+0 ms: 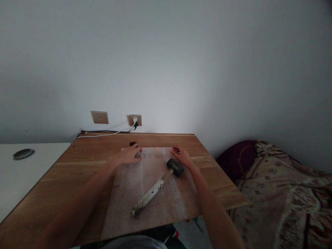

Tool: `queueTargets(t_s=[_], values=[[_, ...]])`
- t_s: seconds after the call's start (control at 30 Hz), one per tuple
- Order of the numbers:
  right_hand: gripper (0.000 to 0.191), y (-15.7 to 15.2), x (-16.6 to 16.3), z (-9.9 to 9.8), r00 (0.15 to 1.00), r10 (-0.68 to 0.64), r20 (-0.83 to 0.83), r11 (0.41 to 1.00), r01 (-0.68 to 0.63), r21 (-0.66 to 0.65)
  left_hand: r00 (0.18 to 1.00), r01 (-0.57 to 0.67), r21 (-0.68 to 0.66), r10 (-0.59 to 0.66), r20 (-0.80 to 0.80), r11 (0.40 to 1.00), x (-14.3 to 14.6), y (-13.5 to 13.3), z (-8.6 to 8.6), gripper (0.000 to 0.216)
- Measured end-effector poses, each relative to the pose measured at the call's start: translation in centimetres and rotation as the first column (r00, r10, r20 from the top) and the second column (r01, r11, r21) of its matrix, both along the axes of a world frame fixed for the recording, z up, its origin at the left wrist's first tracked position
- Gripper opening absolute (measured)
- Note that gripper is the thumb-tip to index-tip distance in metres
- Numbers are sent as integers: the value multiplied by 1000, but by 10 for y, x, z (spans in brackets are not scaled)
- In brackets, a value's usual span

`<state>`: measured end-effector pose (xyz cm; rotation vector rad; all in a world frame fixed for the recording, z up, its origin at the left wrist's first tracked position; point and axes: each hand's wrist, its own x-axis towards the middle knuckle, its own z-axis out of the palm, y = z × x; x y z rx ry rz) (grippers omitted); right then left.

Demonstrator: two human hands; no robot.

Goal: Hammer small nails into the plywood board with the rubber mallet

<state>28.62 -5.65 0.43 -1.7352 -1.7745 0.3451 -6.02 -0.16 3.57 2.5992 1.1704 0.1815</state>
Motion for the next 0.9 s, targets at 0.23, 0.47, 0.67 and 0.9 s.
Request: queueTargets(t_s=[0.23,0.47,0.67,0.9], values=[[24,1,-6,-13,1000,27,-14,999,-26,33,989,97,-115,-83,125,989,-12,15,-2,26],[29,-5,-3,2,994,40,-105,999,-38,19,982,97,-138,-72,175,986,-10,16,-5,20],[43,-47,-16,25,995,94,-31,989,-97,-116,954,122,-289,-32,297,950,-13,18,-9,28],[38,-73,-11,27,993,84,84,989,-73,-128,942,161,-325,-47,331,932,-20,26,-16,33]])
